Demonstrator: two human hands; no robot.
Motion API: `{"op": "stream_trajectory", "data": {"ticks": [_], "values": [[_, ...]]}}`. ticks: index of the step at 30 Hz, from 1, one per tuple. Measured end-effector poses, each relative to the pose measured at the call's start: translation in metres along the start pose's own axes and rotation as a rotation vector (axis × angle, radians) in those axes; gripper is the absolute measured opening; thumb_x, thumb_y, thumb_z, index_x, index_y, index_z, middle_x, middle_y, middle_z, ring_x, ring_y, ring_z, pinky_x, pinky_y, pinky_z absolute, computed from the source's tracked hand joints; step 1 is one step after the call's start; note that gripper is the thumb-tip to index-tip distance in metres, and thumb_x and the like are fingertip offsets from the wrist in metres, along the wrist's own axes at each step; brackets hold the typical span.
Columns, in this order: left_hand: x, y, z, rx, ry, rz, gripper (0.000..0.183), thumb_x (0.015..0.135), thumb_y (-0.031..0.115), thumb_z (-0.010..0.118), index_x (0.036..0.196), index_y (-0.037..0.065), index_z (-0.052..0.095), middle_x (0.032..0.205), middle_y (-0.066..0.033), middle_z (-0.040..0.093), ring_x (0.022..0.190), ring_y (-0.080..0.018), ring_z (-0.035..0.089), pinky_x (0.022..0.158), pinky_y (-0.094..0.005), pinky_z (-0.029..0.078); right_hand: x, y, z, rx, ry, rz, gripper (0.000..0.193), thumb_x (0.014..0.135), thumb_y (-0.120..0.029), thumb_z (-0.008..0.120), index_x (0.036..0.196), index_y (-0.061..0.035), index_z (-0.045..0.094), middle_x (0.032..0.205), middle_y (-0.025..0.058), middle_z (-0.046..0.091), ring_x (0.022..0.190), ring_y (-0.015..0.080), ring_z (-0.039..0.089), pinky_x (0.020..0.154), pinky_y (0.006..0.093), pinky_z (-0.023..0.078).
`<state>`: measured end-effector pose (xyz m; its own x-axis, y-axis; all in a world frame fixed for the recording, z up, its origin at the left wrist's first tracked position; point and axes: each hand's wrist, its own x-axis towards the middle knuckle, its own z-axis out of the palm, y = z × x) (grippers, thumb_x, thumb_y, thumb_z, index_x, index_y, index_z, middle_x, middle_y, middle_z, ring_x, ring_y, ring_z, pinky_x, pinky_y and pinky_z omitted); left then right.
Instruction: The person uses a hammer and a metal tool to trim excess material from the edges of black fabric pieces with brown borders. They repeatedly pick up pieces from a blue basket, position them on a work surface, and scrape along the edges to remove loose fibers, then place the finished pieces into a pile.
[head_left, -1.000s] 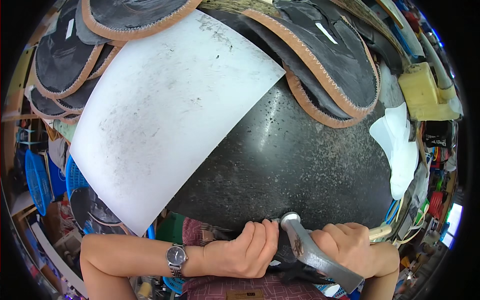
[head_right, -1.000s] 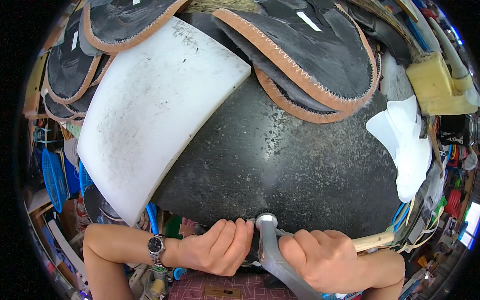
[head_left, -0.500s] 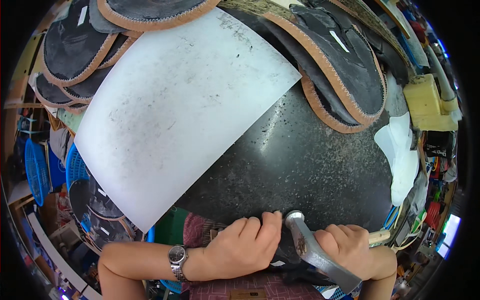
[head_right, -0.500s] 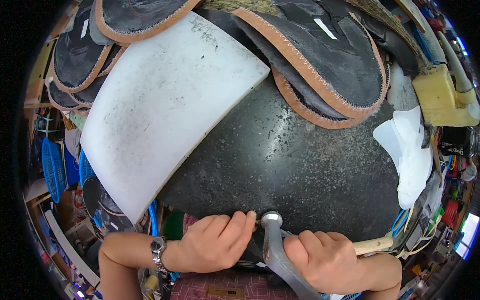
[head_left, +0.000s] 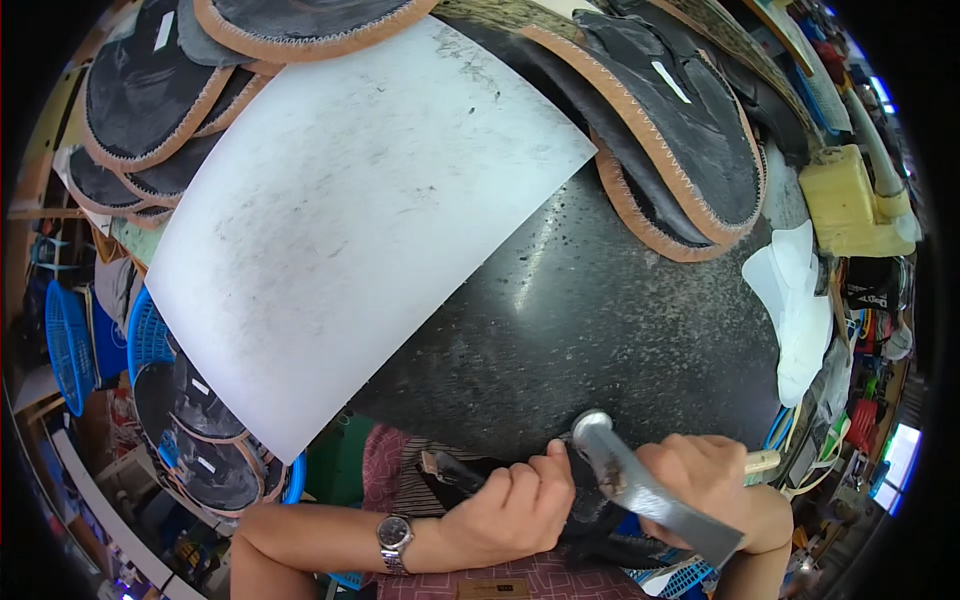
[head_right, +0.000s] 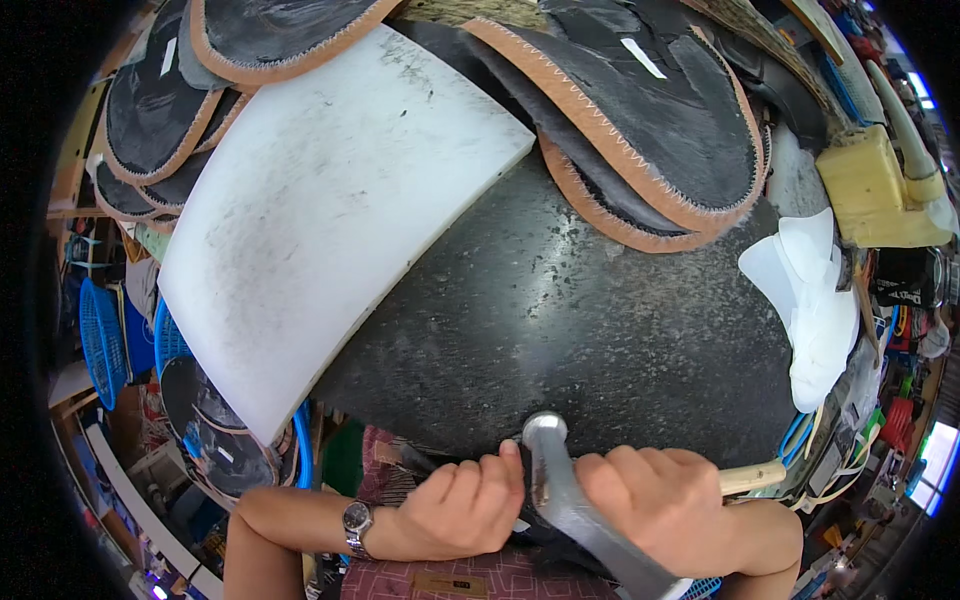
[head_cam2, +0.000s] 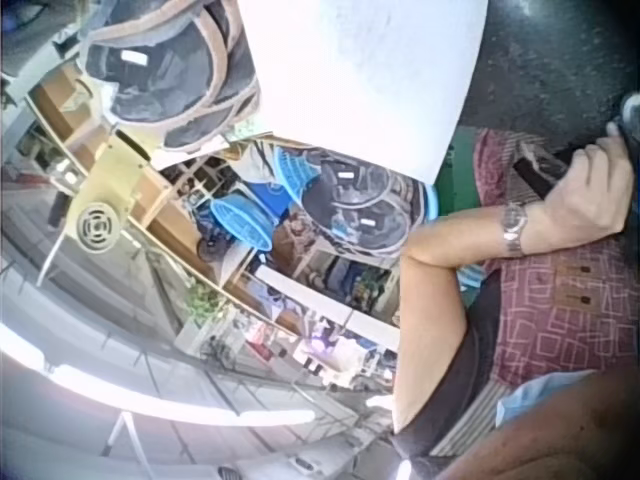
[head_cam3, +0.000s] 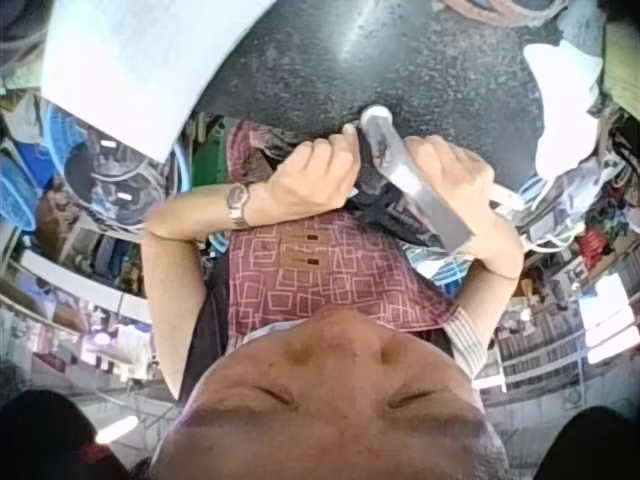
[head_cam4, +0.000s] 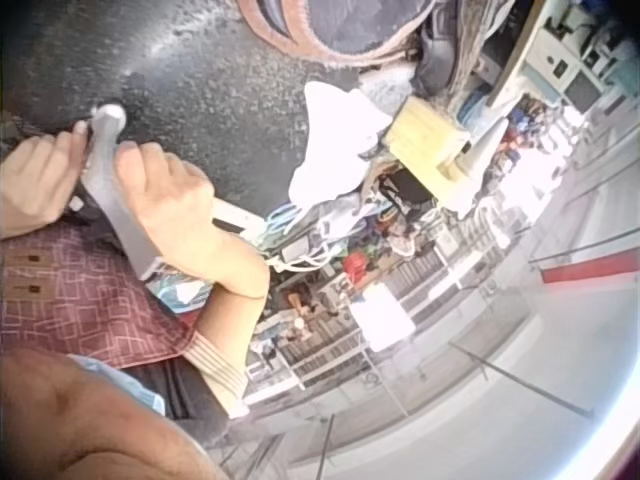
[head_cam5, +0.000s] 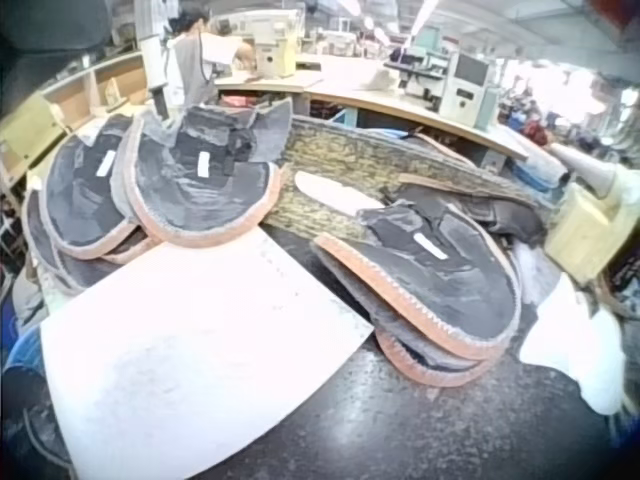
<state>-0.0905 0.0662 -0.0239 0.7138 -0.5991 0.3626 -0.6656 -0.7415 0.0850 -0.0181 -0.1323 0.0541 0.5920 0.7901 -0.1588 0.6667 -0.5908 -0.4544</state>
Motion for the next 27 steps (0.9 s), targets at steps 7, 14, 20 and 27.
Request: {"op": "stream_trajectory", "data": {"ticks": [7,14,20,27], "values": [[0.007,0.000,0.001,0.280,-0.011,0.232,0.012,0.075,0.003,0.065,0.083,-0.006,0.068,0.072,-0.0066,0.052,0.062,-0.0159,0.052,0.055,-0.0247,0.040,0.009,-0.004,-0.007,-0.116,0.035,-0.077,0.028,0.063,-0.018,0.060,0.086,-0.0022,0.055,0.061,0.0001,0.040,0.046,0.0108,0.048,0.039,0.0246,0.037],[-0.003,-0.008,-0.012,-0.233,-0.006,0.162,0.025,0.078,0.016,0.060,0.086,-0.007,0.066,0.083,-0.0131,0.059,0.074,-0.0204,0.056,0.065,-0.0279,0.048,0.010,-0.002,-0.007,-0.072,-0.019,-0.064,0.028,0.067,-0.016,0.060,0.090,-0.0029,0.053,0.064,0.0021,0.043,0.050,0.0130,0.053,0.042,0.0251,0.040],[-0.004,-0.011,-0.014,-0.316,-0.104,0.101,0.035,0.075,0.023,0.064,0.096,-0.005,0.061,0.106,-0.0211,0.059,0.092,-0.0302,0.057,0.081,-0.0379,0.048,-0.002,-0.010,0.007,-0.025,-0.014,0.012,0.029,0.066,-0.017,0.065,0.089,-0.0050,0.052,0.065,0.0048,0.048,0.052,0.0209,0.056,0.045,0.0311,0.045],[-0.013,0.001,0.011,-0.982,-0.021,-0.163,0.030,0.074,0.011,0.071,0.097,0.002,0.053,0.097,-0.0169,0.058,0.093,-0.0360,0.060,0.077,-0.0424,0.050,-0.037,-0.016,-0.048,-0.114,0.391,0.212,0.029,0.074,-0.020,0.071,0.095,-0.0042,0.057,0.073,0.0098,0.057,0.063,0.0284,0.058,0.058,0.0375,0.044]]}}
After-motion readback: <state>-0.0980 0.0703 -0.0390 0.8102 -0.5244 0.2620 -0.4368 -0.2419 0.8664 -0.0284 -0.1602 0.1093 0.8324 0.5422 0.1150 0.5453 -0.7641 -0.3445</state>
